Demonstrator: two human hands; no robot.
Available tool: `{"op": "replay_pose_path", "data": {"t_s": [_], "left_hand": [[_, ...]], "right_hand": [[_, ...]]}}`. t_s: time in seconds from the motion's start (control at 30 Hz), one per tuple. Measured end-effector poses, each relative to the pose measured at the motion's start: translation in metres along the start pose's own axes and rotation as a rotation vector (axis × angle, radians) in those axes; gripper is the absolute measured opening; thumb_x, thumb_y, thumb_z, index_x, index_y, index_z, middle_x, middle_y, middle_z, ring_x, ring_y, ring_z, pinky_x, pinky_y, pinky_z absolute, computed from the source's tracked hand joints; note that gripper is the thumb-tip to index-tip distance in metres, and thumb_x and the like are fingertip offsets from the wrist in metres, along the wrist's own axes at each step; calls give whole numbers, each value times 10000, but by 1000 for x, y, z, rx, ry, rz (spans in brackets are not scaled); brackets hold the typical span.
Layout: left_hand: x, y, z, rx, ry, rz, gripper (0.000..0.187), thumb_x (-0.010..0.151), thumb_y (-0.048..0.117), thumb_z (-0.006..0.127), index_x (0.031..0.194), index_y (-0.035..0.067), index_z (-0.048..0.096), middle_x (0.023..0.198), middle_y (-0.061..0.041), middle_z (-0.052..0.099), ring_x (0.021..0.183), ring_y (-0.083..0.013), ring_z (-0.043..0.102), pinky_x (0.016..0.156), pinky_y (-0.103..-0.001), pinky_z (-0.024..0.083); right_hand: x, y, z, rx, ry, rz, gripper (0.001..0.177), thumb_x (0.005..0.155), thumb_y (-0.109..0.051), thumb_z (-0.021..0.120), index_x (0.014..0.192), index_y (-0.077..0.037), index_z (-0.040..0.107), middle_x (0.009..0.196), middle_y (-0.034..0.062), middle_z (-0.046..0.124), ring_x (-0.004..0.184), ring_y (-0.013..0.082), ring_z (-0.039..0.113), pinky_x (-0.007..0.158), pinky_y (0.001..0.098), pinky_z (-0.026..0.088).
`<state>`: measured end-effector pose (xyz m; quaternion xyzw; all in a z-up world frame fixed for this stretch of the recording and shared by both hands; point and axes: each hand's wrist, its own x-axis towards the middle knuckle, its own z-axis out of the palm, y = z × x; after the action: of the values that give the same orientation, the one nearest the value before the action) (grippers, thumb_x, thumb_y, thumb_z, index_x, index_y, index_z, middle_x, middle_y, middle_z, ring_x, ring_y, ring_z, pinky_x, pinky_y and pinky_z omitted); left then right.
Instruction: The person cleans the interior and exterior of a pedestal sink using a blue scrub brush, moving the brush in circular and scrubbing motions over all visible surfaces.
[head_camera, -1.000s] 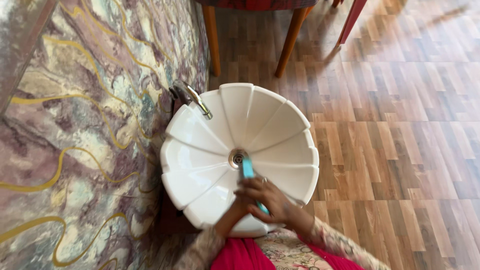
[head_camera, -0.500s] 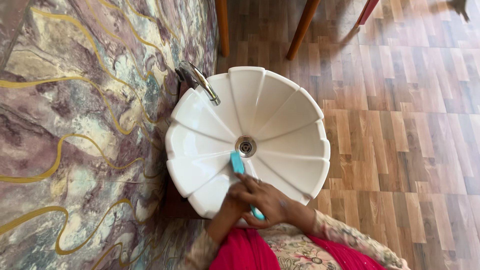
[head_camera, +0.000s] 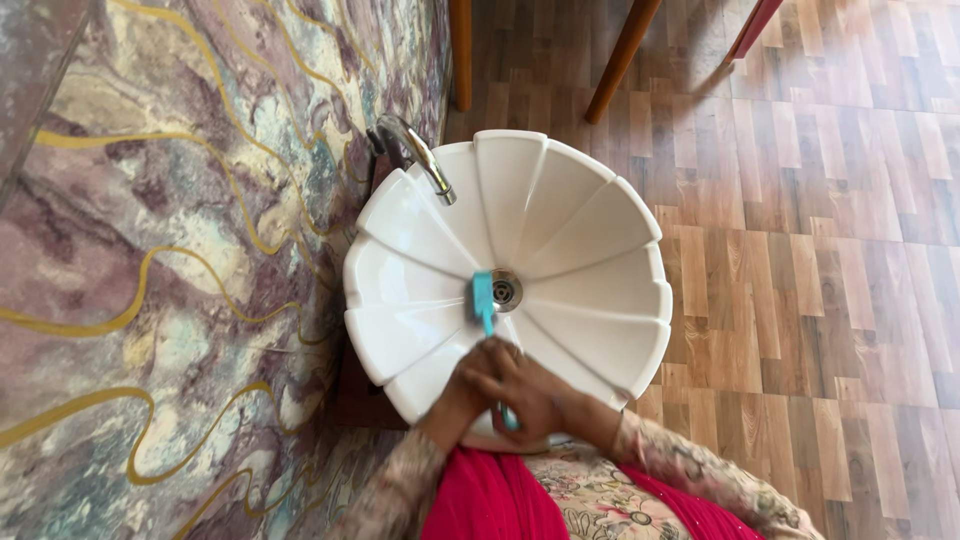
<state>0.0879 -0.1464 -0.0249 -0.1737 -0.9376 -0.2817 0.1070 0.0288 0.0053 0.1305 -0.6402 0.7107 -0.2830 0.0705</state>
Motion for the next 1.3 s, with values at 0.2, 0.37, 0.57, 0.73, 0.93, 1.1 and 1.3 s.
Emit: {"op": "replay_pose_path", "data": {"t_s": [0.2,0.37,0.57,0.73,0.93,1.1,1.3], "left_hand": [[-26,45,-15,109,34,40,407,908,193,664,1282,33,637,1199,-132,657,1141,-301,625,1003,-418,500],[-30,11,-20,74,-272,-213,401,822,241,674,1183,65,659,1221,-128,663,1173,-292,612,1046,-406,481],[22,-43,-29,198,-180,-249,242,942,234,629,1120,75,671,1113,-146,695,1055,-304,655,936,-413,529],[-61,14,-44,262,195,-50,432,719,237,649,1093,24,688,1013,-181,699,950,-327,662,859,-435,527],[-6,-63,-14,214,42,-151,191,892,204,677,1051,99,683,1077,-104,687,1060,-285,657,1025,-404,512],[-11,-13,-4,169,47,-125,360,856,208,686,1188,69,679,1250,-133,650,1187,-309,606,967,-406,513],[-44,1,-4,130,-34,-23,558,817,209,695,1343,65,574,1305,-145,621,1242,-333,581,1038,-433,492]], "right_hand": [[-26,-11,-23,387,-197,161,803,815,-115,588,1591,-84,384,1461,344,470,1255,483,608,1100,502,534],[0,-17,27,35,-192,20,940,711,-189,782,1524,-20,343,1392,426,370,1291,607,443,1067,580,435],[29,28,9,198,-20,47,772,822,-72,639,1554,-93,394,1474,301,459,1209,491,612,967,480,575],[23,-32,-2,372,-12,-27,832,717,-51,651,1516,-81,420,1438,355,438,1151,509,638,928,472,577],[52,7,17,127,161,-92,739,727,-65,642,1452,-50,496,1396,336,488,1263,577,550,1016,504,521],[21,-6,-36,383,37,24,626,800,-69,580,1425,-50,556,1365,267,585,1176,446,646,1037,471,538],[8,-46,-18,270,80,182,599,764,-103,588,1362,-75,622,1273,262,631,1077,445,679,909,464,573]]}}
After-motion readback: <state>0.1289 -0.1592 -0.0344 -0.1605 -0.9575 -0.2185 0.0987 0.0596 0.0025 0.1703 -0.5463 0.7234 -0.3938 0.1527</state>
